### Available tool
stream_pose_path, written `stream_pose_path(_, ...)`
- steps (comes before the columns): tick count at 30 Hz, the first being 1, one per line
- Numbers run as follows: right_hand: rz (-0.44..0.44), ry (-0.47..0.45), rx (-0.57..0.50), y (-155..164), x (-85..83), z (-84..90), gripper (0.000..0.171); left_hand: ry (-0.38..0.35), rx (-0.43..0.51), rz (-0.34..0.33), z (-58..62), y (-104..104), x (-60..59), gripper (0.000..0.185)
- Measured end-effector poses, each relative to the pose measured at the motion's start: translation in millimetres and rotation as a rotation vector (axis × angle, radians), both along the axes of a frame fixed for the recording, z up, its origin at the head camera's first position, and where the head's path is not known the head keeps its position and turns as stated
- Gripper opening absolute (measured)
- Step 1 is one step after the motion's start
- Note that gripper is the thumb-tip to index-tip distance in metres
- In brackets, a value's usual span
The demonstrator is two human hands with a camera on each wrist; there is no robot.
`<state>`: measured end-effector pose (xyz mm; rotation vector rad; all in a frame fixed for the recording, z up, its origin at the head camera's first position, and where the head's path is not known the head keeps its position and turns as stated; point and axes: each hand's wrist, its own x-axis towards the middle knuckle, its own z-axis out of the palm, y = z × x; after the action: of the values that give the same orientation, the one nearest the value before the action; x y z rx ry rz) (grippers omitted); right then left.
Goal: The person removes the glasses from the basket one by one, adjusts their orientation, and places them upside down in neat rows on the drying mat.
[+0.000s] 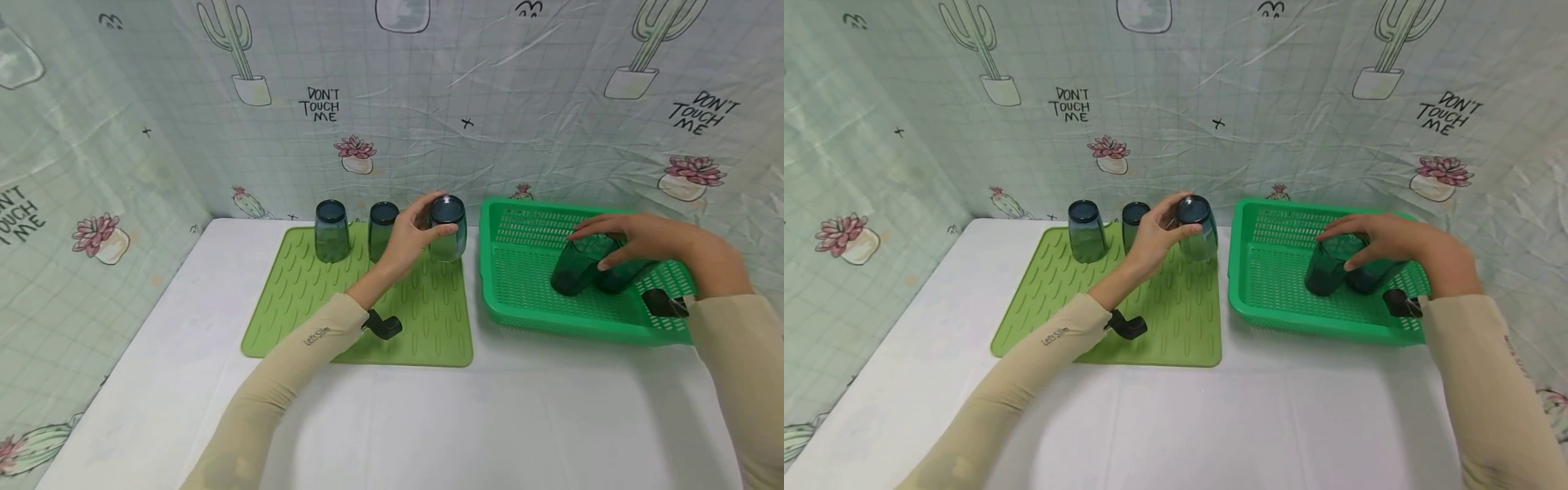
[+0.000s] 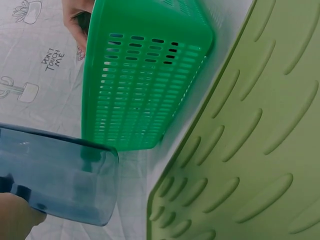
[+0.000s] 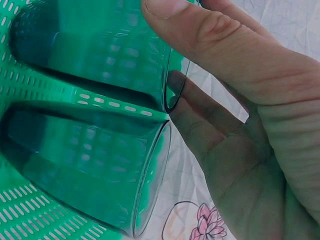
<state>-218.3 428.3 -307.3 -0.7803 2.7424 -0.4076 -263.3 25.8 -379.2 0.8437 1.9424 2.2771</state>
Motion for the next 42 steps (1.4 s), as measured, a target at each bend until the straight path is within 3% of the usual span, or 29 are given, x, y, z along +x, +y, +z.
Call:
stream_pose_path(13,-0.029,-0.04,-0.001,-1,3.6,2.5,0.063,-0.007,-0.011,0.009,-5.2,7,-7.0,0.062)
stream_pose_path(25,-0.019,-0.023,0.04,0,0.0,1.5,0.064,-0.027,-0.019,0.042,-9.1,13,-20.2,0.06)
stream_pose_path(42,-0.028,-0.02,0.052,-1,1.7,2.4,0.063,-0.012,-0.028,0.057,-12.5,18,-27.0,0.06)
